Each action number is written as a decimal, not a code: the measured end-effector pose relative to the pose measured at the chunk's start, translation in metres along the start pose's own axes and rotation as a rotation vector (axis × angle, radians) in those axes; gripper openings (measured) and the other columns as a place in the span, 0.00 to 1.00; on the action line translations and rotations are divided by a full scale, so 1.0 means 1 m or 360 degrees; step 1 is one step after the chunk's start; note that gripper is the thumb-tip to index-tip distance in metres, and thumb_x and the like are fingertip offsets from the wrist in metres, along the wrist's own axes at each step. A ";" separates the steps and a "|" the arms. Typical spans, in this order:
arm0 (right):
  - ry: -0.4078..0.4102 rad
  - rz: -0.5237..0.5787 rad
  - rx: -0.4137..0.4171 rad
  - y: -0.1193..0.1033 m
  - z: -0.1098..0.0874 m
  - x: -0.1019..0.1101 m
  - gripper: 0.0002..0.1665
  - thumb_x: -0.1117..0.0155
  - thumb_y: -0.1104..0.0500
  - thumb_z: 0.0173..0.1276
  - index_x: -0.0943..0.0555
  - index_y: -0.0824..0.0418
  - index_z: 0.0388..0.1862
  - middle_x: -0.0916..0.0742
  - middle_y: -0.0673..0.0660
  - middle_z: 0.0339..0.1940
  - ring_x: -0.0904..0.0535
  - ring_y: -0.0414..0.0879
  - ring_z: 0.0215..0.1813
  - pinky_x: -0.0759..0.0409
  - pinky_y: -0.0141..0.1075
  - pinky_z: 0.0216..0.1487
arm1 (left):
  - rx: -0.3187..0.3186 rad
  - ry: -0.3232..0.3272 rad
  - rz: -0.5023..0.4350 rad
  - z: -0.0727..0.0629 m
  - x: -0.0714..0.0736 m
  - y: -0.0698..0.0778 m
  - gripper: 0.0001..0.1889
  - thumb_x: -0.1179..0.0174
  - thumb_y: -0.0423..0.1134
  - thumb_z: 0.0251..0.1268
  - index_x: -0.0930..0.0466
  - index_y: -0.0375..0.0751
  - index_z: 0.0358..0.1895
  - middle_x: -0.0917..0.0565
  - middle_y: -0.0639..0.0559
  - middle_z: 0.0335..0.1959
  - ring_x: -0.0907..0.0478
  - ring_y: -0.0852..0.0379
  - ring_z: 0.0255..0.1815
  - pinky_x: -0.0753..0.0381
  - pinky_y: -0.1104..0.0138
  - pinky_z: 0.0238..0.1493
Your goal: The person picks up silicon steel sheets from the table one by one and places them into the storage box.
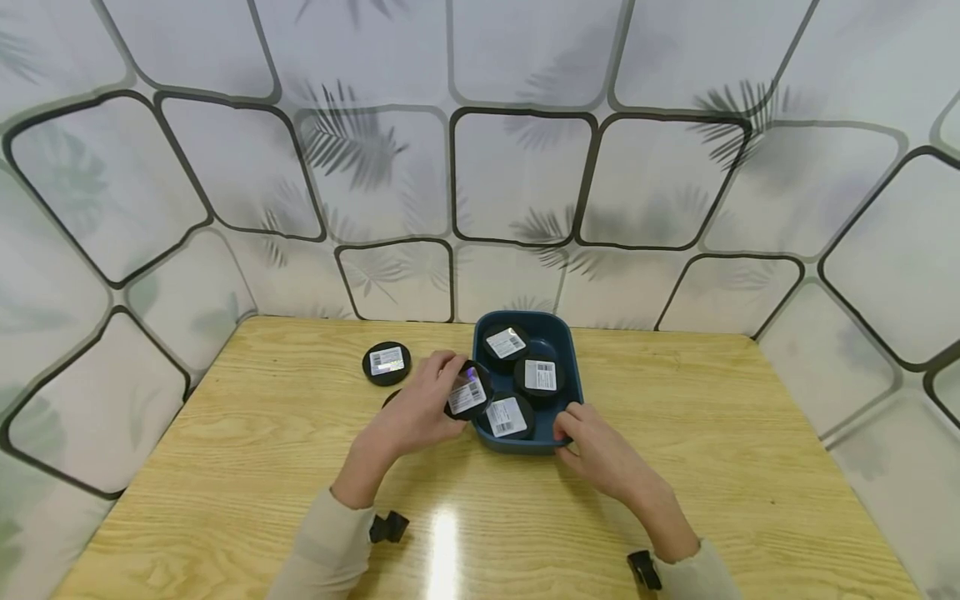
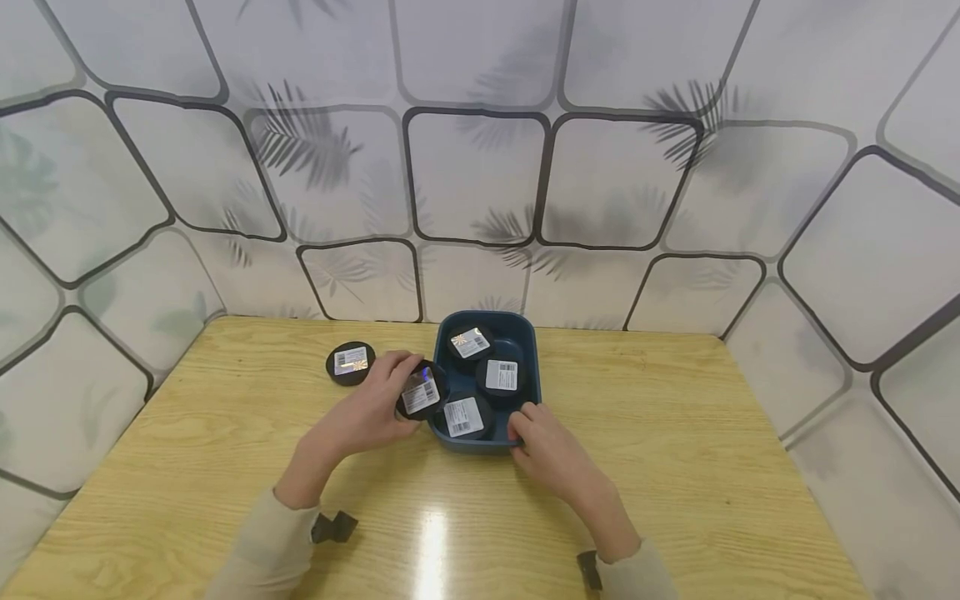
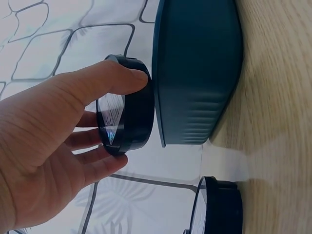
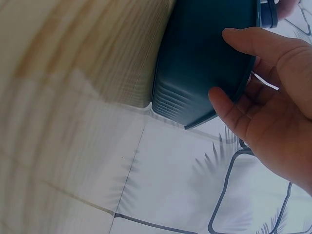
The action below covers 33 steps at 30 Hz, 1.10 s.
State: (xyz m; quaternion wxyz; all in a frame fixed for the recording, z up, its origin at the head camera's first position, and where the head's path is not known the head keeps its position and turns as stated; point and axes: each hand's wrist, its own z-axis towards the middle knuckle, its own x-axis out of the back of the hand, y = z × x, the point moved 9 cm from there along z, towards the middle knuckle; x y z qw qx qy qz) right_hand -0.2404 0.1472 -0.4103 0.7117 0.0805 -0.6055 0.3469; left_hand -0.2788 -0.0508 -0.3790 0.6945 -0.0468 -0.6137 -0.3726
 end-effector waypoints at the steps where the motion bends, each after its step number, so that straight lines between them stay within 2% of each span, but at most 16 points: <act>1: 0.0002 0.0002 0.0000 0.000 0.000 0.000 0.17 0.26 0.68 0.56 0.26 0.54 0.28 0.29 0.45 0.30 0.35 0.40 0.37 0.28 0.35 0.38 | -0.0002 0.0001 -0.0003 0.000 0.000 0.001 0.46 0.26 0.38 0.49 0.40 0.35 0.73 0.34 0.38 0.66 0.34 0.42 0.65 0.25 0.54 0.59; 12: -0.0009 -0.0005 0.0000 -0.001 0.000 0.000 0.17 0.25 0.67 0.56 0.26 0.54 0.29 0.29 0.45 0.30 0.35 0.40 0.36 0.28 0.35 0.38 | -0.0090 0.0053 0.0026 0.002 -0.004 0.013 0.49 0.25 0.41 0.52 0.43 0.33 0.75 0.35 0.38 0.66 0.35 0.43 0.66 0.24 0.55 0.59; 19: 0.0003 -0.0002 0.0005 0.000 0.000 -0.001 0.17 0.26 0.68 0.56 0.26 0.54 0.29 0.29 0.45 0.31 0.35 0.41 0.37 0.28 0.35 0.39 | -0.0200 0.0090 0.0026 0.004 -0.009 0.024 0.49 0.25 0.41 0.54 0.45 0.30 0.75 0.37 0.36 0.67 0.36 0.41 0.67 0.26 0.56 0.62; 33: -0.0007 -0.0005 -0.0030 0.000 0.000 0.000 0.17 0.25 0.67 0.56 0.26 0.53 0.29 0.29 0.44 0.31 0.35 0.40 0.36 0.28 0.34 0.37 | -0.0201 -0.0067 -0.0035 0.007 -0.027 0.032 0.45 0.30 0.45 0.62 0.45 0.32 0.77 0.41 0.37 0.72 0.40 0.41 0.71 0.28 0.55 0.64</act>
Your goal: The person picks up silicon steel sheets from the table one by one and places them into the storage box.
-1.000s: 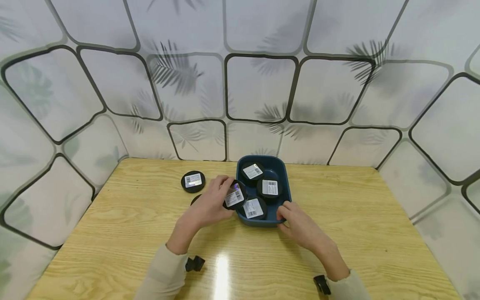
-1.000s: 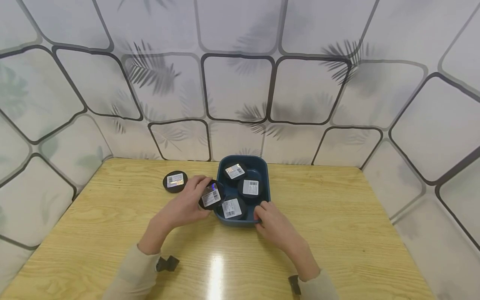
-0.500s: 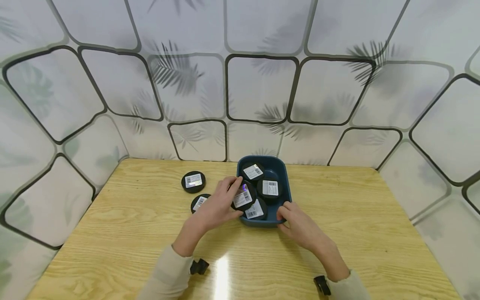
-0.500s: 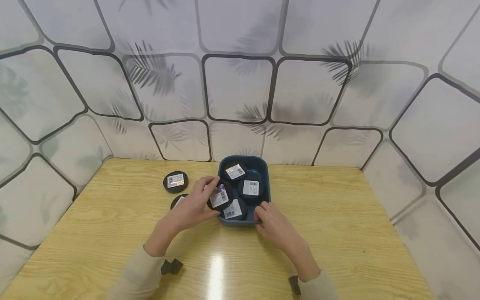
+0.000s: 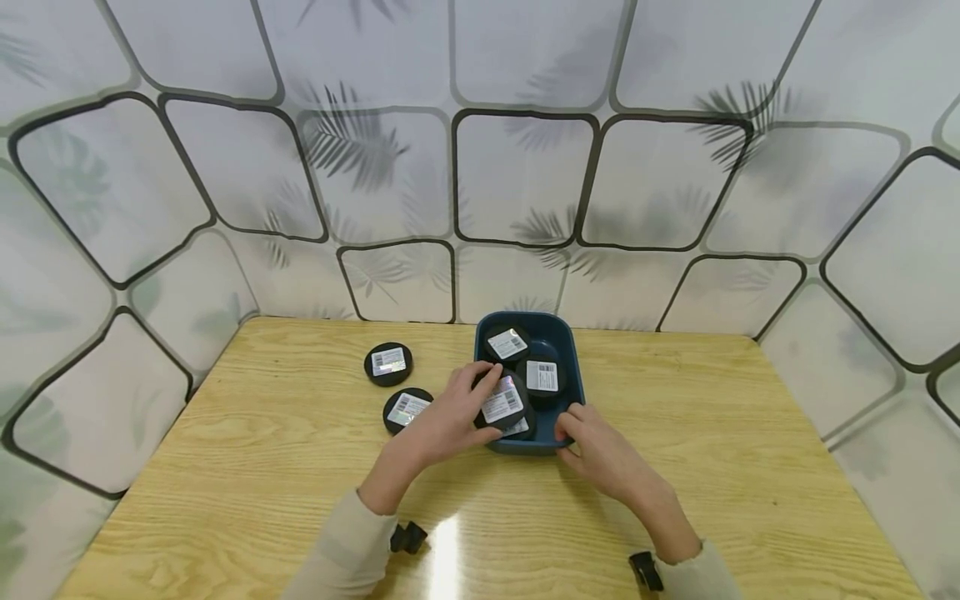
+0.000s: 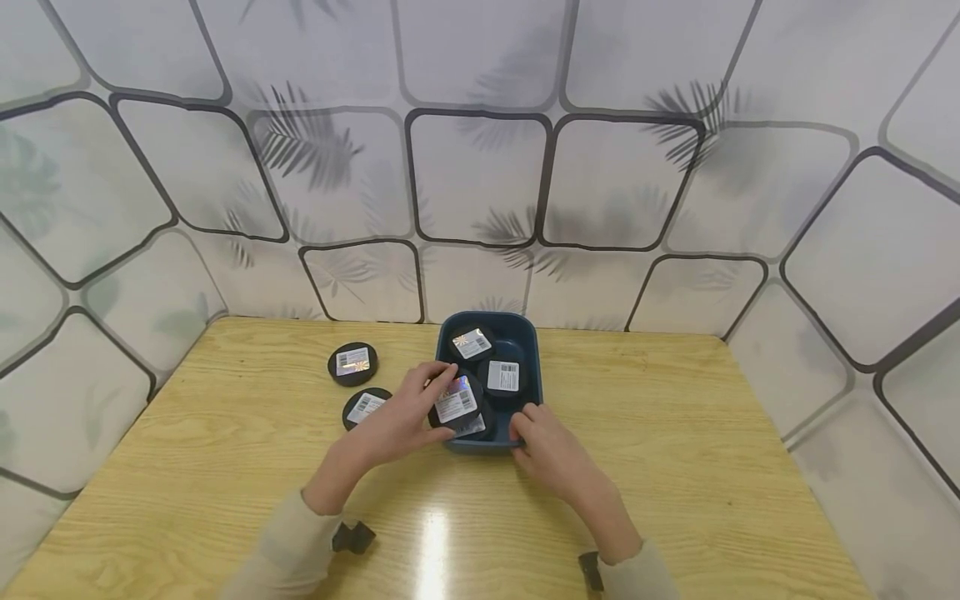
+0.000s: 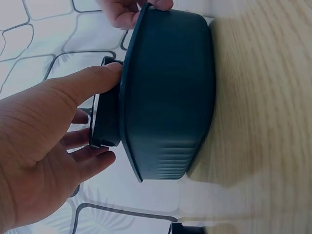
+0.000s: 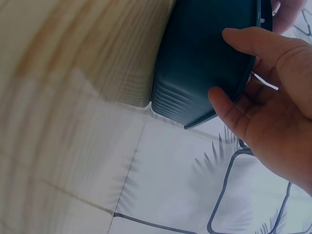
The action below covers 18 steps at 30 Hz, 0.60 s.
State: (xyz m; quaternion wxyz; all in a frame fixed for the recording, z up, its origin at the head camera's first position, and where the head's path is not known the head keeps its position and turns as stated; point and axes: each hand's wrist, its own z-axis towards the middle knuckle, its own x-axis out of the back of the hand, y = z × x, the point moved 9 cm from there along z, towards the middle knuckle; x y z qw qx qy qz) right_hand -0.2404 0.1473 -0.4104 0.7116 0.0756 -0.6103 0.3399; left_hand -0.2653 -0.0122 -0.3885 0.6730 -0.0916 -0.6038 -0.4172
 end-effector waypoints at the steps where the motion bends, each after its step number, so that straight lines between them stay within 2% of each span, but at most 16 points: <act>1: -0.0002 0.0002 0.0006 -0.001 0.000 0.000 0.17 0.25 0.67 0.56 0.26 0.54 0.29 0.29 0.45 0.31 0.35 0.40 0.36 0.28 0.34 0.38 | 0.0007 -0.0007 -0.0005 0.000 -0.001 0.000 0.45 0.31 0.45 0.62 0.45 0.33 0.77 0.41 0.37 0.72 0.40 0.41 0.71 0.27 0.55 0.64; 8: 0.0006 0.0007 0.0049 -0.002 -0.001 0.000 0.17 0.25 0.68 0.56 0.27 0.54 0.29 0.29 0.45 0.31 0.35 0.41 0.36 0.29 0.35 0.38 | 0.0053 -0.0040 0.0002 0.002 -0.009 -0.004 0.42 0.32 0.49 0.63 0.41 0.44 0.77 0.37 0.35 0.71 0.35 0.38 0.69 0.25 0.52 0.60; 18: 0.0000 0.0002 0.0042 -0.002 -0.001 0.001 0.17 0.25 0.67 0.56 0.27 0.54 0.29 0.29 0.45 0.30 0.35 0.41 0.36 0.29 0.35 0.38 | 0.0109 -0.0103 -0.0034 0.001 -0.016 -0.009 0.40 0.35 0.52 0.65 0.41 0.47 0.77 0.36 0.36 0.71 0.35 0.39 0.69 0.29 0.49 0.63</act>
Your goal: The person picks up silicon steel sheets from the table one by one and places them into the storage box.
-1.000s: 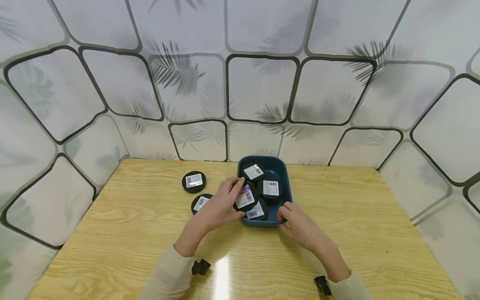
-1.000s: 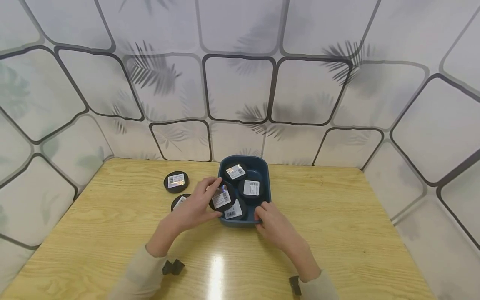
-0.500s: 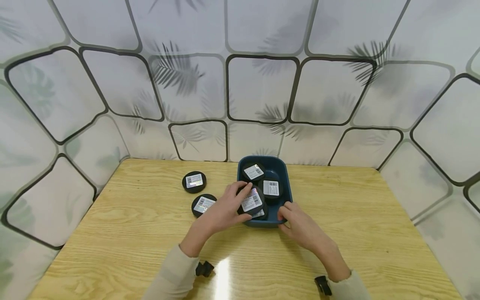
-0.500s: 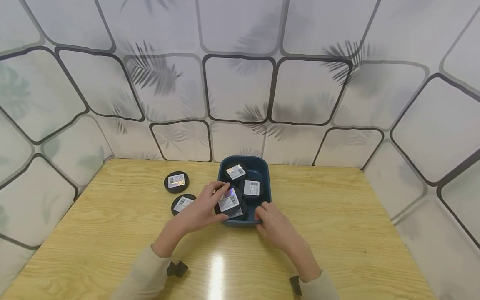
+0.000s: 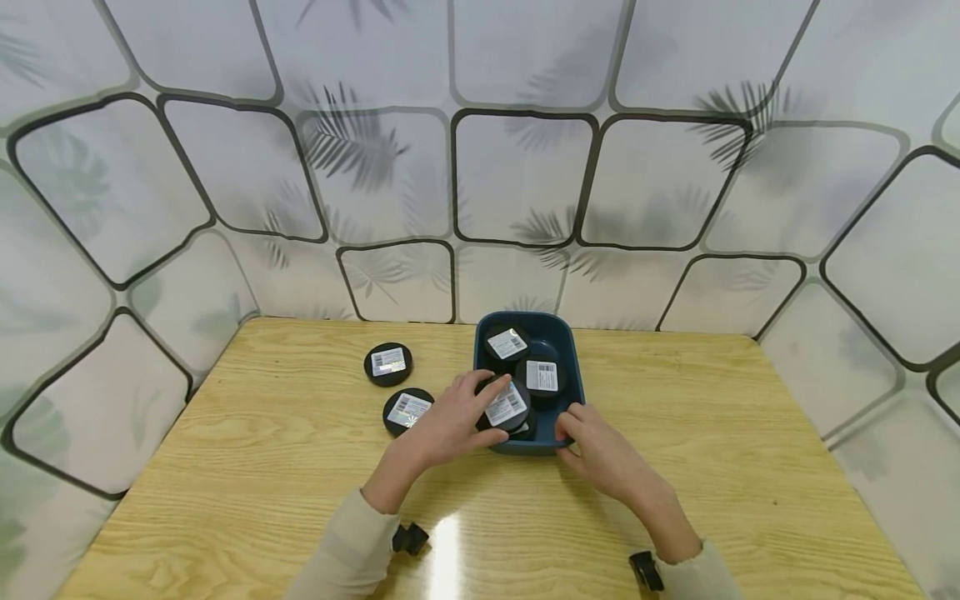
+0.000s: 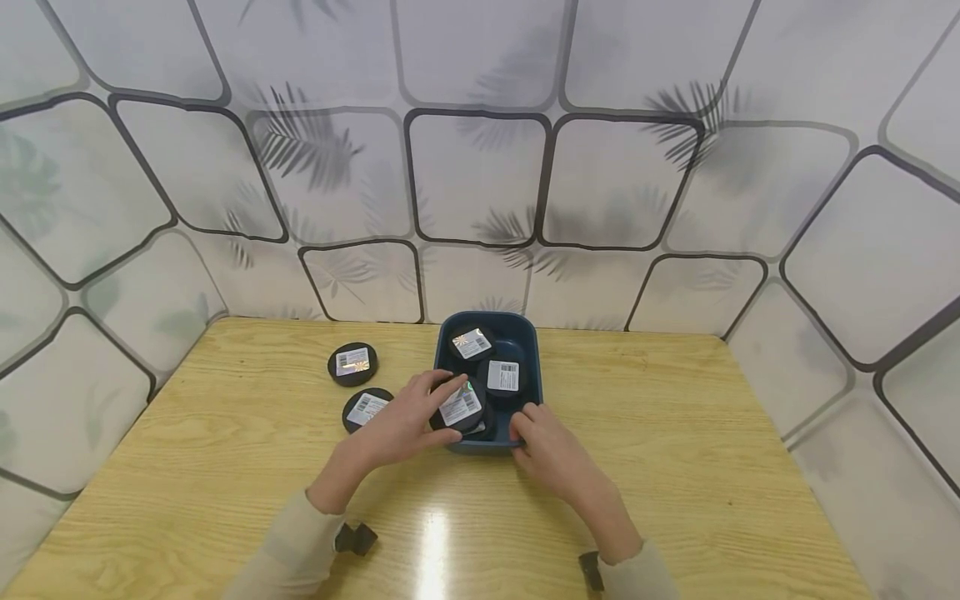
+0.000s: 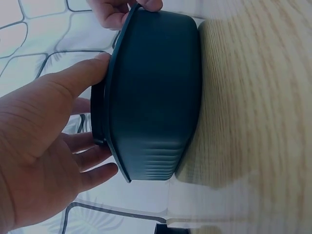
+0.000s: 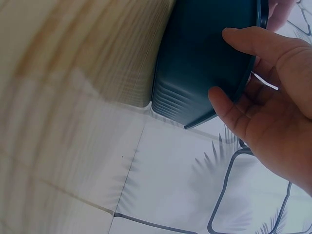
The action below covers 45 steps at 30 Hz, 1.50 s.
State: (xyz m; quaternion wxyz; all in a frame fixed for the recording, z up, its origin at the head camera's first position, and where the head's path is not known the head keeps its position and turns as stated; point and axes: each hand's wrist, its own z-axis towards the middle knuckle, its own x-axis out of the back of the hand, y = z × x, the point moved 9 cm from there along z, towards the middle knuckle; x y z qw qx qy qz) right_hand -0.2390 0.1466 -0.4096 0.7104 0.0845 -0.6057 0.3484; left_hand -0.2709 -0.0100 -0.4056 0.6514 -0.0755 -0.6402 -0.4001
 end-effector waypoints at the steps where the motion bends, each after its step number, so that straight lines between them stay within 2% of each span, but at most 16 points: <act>1: -0.0001 0.0000 -0.0002 0.000 0.000 0.000 0.17 0.25 0.67 0.56 0.27 0.54 0.29 0.29 0.45 0.30 0.35 0.41 0.36 0.29 0.35 0.38 | 0.0002 -0.0005 -0.0004 0.000 0.000 0.000 0.40 0.35 0.52 0.65 0.41 0.47 0.77 0.36 0.37 0.71 0.34 0.39 0.69 0.29 0.49 0.63; 12: -0.0030 0.0022 -0.0060 0.002 0.000 -0.001 0.16 0.26 0.67 0.57 0.26 0.54 0.29 0.29 0.45 0.31 0.35 0.41 0.37 0.29 0.35 0.38 | 0.0044 -0.0084 -0.0043 0.002 -0.005 -0.003 0.39 0.36 0.55 0.66 0.39 0.50 0.77 0.36 0.41 0.72 0.35 0.43 0.69 0.30 0.49 0.65; 17: -0.0032 0.0023 -0.0069 0.003 -0.001 -0.001 0.16 0.26 0.67 0.57 0.26 0.54 0.29 0.29 0.45 0.31 0.35 0.41 0.37 0.29 0.35 0.38 | 0.0014 -0.0082 -0.0018 0.005 -0.007 -0.002 0.37 0.38 0.56 0.65 0.37 0.50 0.75 0.34 0.43 0.70 0.34 0.45 0.68 0.32 0.49 0.66; 28: -0.0035 0.0016 -0.0070 0.003 0.000 -0.002 0.16 0.26 0.67 0.58 0.26 0.53 0.29 0.29 0.45 0.31 0.35 0.41 0.37 0.29 0.35 0.38 | 0.0014 -0.0090 0.0036 0.007 -0.010 -0.002 0.36 0.41 0.56 0.66 0.37 0.50 0.75 0.34 0.43 0.69 0.35 0.45 0.68 0.31 0.48 0.64; 40: 0.0011 -0.0012 -0.0031 0.002 0.000 0.000 0.17 0.25 0.67 0.56 0.26 0.53 0.29 0.29 0.44 0.31 0.35 0.40 0.36 0.29 0.35 0.37 | 0.0076 -0.0140 0.0084 0.005 -0.011 -0.001 0.36 0.41 0.56 0.67 0.38 0.50 0.75 0.35 0.43 0.71 0.37 0.45 0.71 0.33 0.47 0.66; 45: -0.0014 -0.0004 -0.0047 0.002 0.001 -0.001 0.17 0.25 0.66 0.57 0.27 0.53 0.29 0.29 0.44 0.31 0.35 0.40 0.36 0.29 0.35 0.38 | 0.0101 -0.0157 0.0099 0.004 -0.011 0.000 0.36 0.42 0.56 0.68 0.39 0.50 0.76 0.36 0.43 0.72 0.38 0.44 0.72 0.34 0.47 0.67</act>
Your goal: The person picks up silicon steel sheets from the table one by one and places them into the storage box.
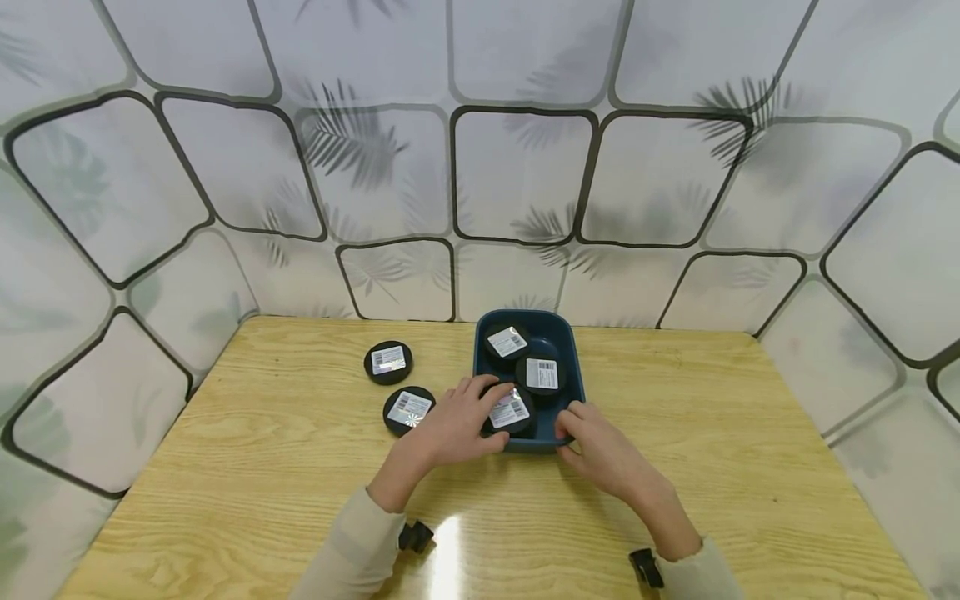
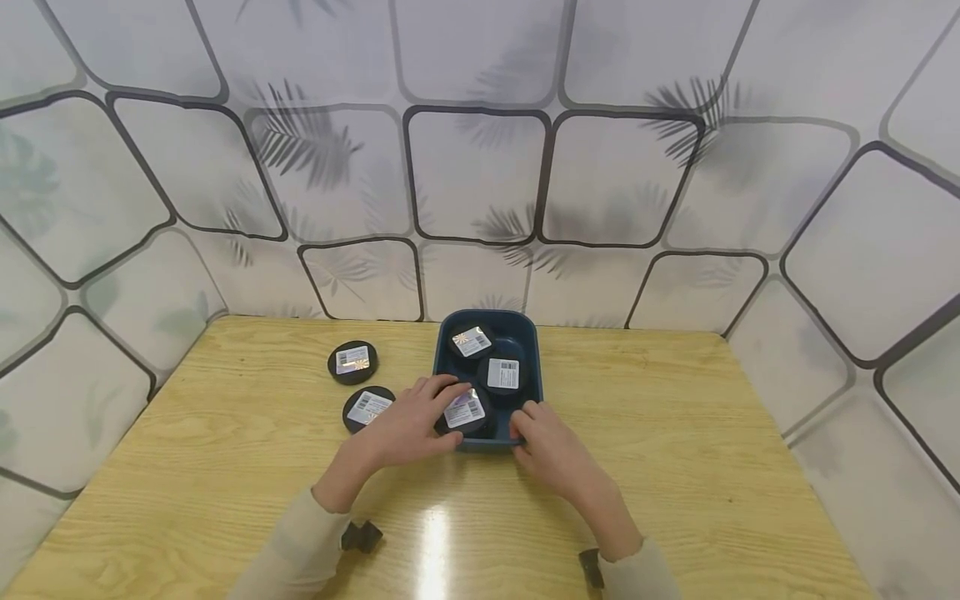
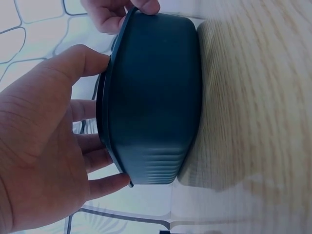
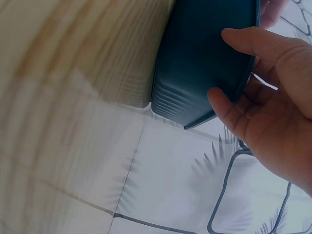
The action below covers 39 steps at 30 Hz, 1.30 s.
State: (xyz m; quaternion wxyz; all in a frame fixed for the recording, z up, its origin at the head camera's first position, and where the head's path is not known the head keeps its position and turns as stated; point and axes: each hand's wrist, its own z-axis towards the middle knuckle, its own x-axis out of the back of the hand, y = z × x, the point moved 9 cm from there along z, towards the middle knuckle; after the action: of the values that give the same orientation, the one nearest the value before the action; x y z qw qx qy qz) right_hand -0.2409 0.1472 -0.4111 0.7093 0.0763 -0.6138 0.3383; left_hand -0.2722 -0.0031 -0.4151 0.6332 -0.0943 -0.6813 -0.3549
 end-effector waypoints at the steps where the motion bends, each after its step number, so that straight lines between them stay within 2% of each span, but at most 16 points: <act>1: -0.0009 0.0003 -0.0003 0.000 0.000 -0.001 0.16 0.26 0.66 0.57 0.27 0.53 0.29 0.29 0.44 0.31 0.35 0.40 0.36 0.29 0.35 0.38 | 0.0002 -0.0002 0.0001 0.000 0.000 0.000 0.36 0.42 0.56 0.68 0.39 0.50 0.76 0.36 0.43 0.72 0.38 0.44 0.72 0.34 0.47 0.67; 8: -0.0037 0.0010 -0.0020 0.002 0.000 -0.001 0.16 0.26 0.66 0.58 0.26 0.53 0.29 0.29 0.45 0.31 0.35 0.40 0.37 0.29 0.35 0.38 | -0.0031 -0.0013 0.0015 0.001 -0.001 0.002 0.35 0.43 0.55 0.69 0.39 0.49 0.76 0.37 0.43 0.73 0.38 0.42 0.73 0.34 0.46 0.67; 13: -0.0023 0.0006 -0.0015 0.001 0.000 0.000 0.16 0.26 0.67 0.58 0.26 0.53 0.29 0.29 0.45 0.31 0.35 0.40 0.36 0.29 0.35 0.38 | -0.0058 -0.0030 0.0012 0.002 -0.002 0.006 0.34 0.44 0.55 0.71 0.39 0.49 0.76 0.37 0.43 0.74 0.36 0.43 0.71 0.31 0.51 0.67; 19: 0.0009 -0.0011 0.0008 -0.001 -0.001 0.002 0.17 0.25 0.67 0.56 0.27 0.53 0.29 0.29 0.45 0.31 0.36 0.40 0.36 0.30 0.34 0.37 | -0.0048 -0.0046 0.0016 0.002 -0.004 0.008 0.34 0.45 0.55 0.71 0.39 0.49 0.76 0.38 0.43 0.74 0.34 0.45 0.70 0.28 0.54 0.65; 23: -0.0001 -0.0017 0.0003 -0.001 -0.001 0.002 0.17 0.25 0.67 0.57 0.26 0.54 0.29 0.29 0.45 0.31 0.36 0.40 0.36 0.29 0.35 0.37 | -0.0031 -0.0025 0.0060 0.003 -0.006 0.007 0.35 0.47 0.59 0.72 0.40 0.50 0.76 0.37 0.43 0.73 0.33 0.45 0.69 0.28 0.54 0.65; 27: -0.0011 -0.0018 -0.0004 -0.002 -0.001 0.002 0.17 0.25 0.66 0.57 0.26 0.54 0.29 0.29 0.45 0.31 0.35 0.40 0.36 0.29 0.35 0.37 | -0.0013 0.0039 0.0105 0.005 -0.007 0.007 0.34 0.51 0.60 0.74 0.40 0.49 0.76 0.34 0.43 0.71 0.30 0.47 0.65 0.25 0.55 0.61; 30: -0.0017 -0.0015 -0.0009 -0.002 0.000 0.001 0.16 0.25 0.66 0.57 0.26 0.54 0.29 0.29 0.45 0.31 0.35 0.40 0.36 0.29 0.35 0.37 | 0.0009 0.0084 0.0111 0.005 -0.006 0.008 0.32 0.51 0.57 0.75 0.41 0.49 0.76 0.32 0.43 0.68 0.28 0.48 0.61 0.22 0.56 0.56; 35: -0.0025 -0.0006 -0.0020 -0.001 0.000 0.000 0.16 0.25 0.66 0.57 0.26 0.54 0.29 0.29 0.45 0.31 0.35 0.40 0.36 0.28 0.35 0.38 | 0.0045 0.0088 0.0160 0.007 -0.005 0.009 0.31 0.52 0.55 0.76 0.41 0.49 0.77 0.32 0.42 0.68 0.27 0.48 0.60 0.20 0.56 0.51; 39: -0.0030 0.0001 -0.0023 -0.001 0.000 0.000 0.16 0.25 0.67 0.57 0.26 0.54 0.29 0.29 0.45 0.31 0.35 0.41 0.36 0.29 0.35 0.38 | 0.0056 0.0069 0.0204 0.009 -0.008 0.009 0.34 0.53 0.61 0.75 0.42 0.49 0.77 0.34 0.41 0.69 0.28 0.46 0.61 0.19 0.56 0.47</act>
State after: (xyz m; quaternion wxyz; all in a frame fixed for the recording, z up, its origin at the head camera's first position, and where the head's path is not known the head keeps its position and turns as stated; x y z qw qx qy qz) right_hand -0.2404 0.1457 -0.4108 0.7039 0.0743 -0.6228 0.3334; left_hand -0.2723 0.0114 -0.4183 0.6708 -0.1190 -0.6661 -0.3036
